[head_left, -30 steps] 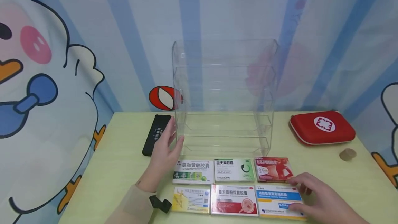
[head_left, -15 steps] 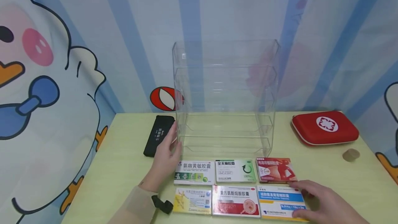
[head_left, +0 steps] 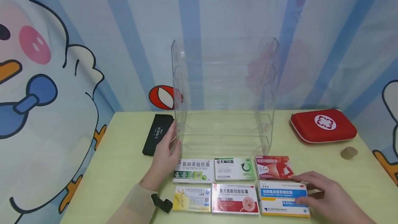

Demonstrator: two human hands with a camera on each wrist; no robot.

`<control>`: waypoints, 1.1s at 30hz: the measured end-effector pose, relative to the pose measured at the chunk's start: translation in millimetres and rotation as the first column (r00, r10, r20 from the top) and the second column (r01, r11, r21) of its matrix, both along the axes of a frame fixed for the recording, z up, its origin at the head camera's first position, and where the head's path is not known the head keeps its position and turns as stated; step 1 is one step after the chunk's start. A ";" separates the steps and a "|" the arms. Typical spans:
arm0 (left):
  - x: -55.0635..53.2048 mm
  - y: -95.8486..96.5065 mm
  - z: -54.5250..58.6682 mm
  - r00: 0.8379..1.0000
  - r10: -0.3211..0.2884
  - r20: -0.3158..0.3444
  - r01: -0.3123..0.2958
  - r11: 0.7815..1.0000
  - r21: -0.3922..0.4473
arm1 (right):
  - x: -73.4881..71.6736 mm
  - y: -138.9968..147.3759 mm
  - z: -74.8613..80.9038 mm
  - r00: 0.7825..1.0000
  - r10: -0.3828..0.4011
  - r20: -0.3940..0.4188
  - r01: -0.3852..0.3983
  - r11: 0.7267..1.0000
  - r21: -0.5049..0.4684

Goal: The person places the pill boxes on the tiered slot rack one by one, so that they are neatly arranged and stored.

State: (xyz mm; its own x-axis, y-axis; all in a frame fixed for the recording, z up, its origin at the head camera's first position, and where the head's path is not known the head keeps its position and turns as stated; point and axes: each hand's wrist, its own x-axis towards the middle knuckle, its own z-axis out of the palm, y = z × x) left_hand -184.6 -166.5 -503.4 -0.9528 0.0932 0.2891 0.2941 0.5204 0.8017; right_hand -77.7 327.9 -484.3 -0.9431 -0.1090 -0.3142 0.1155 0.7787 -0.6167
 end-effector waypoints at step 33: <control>0.7 -1.5 -7.2 0.999 -0.014 -0.046 0.016 0.998 0.057 | -144.4 -124.4 165.2 0.393 0.002 -0.920 -0.257 0.960 -0.108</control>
State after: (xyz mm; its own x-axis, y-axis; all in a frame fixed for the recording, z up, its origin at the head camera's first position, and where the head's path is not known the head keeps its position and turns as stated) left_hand -183.8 -168.0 -510.6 -0.9372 0.0893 0.3372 0.3383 0.4688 0.8160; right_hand -222.1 203.5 -319.1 -0.6198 -0.1938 0.7605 -0.6994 0.5760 -0.4232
